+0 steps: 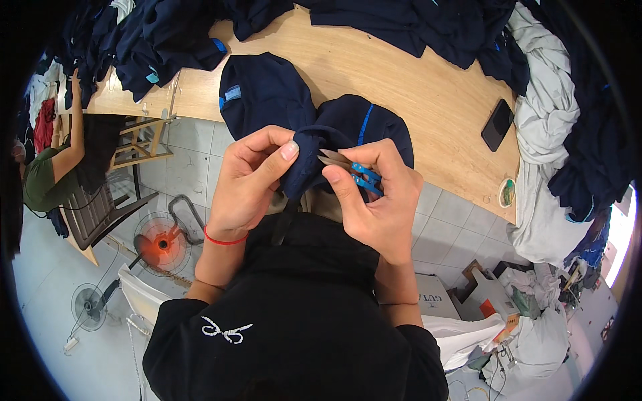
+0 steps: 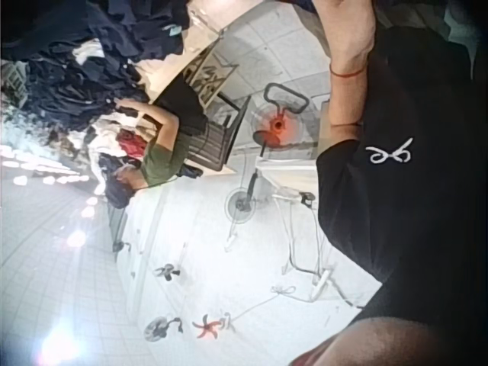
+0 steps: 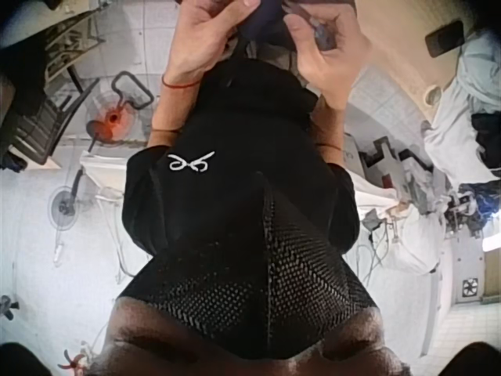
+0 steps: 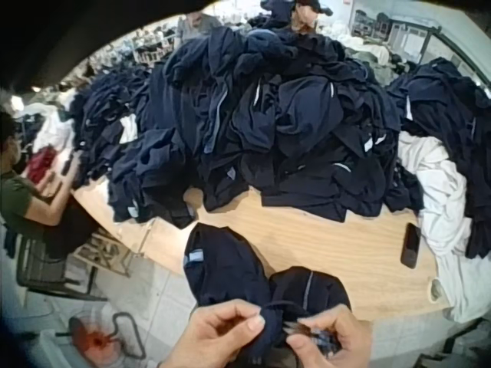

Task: Trimming loose threads from navy blue athletic shorts using thread snips in a factory setting.

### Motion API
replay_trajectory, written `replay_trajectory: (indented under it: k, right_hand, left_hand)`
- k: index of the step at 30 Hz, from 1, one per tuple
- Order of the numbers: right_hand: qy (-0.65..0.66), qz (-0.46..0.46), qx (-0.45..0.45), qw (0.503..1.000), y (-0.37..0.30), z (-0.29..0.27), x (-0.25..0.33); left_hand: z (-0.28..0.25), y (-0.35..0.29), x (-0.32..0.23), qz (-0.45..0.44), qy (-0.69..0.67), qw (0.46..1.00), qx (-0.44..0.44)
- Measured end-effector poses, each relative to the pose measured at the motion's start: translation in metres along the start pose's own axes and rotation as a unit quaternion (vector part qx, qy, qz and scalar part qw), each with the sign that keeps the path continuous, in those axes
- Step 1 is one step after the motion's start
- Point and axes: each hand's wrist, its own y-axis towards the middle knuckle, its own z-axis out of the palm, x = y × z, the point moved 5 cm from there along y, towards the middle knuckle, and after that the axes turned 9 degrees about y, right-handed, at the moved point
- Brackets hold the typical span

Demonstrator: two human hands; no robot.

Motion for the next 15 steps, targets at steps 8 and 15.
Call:
replay_trajectory:
  k: [8,15]
  right_hand:
    - [-0.031,-0.015,0.023,0.999,-0.001,0.0,0.007]
    - [-0.051,-0.039,0.046,0.997,-0.001,0.0,0.002]
  left_hand:
    - [0.004,-0.002,-0.005,0.038,0.075,0.996,0.001]
    - [-0.003,-0.002,-0.003,0.017,0.092,0.996,0.002]
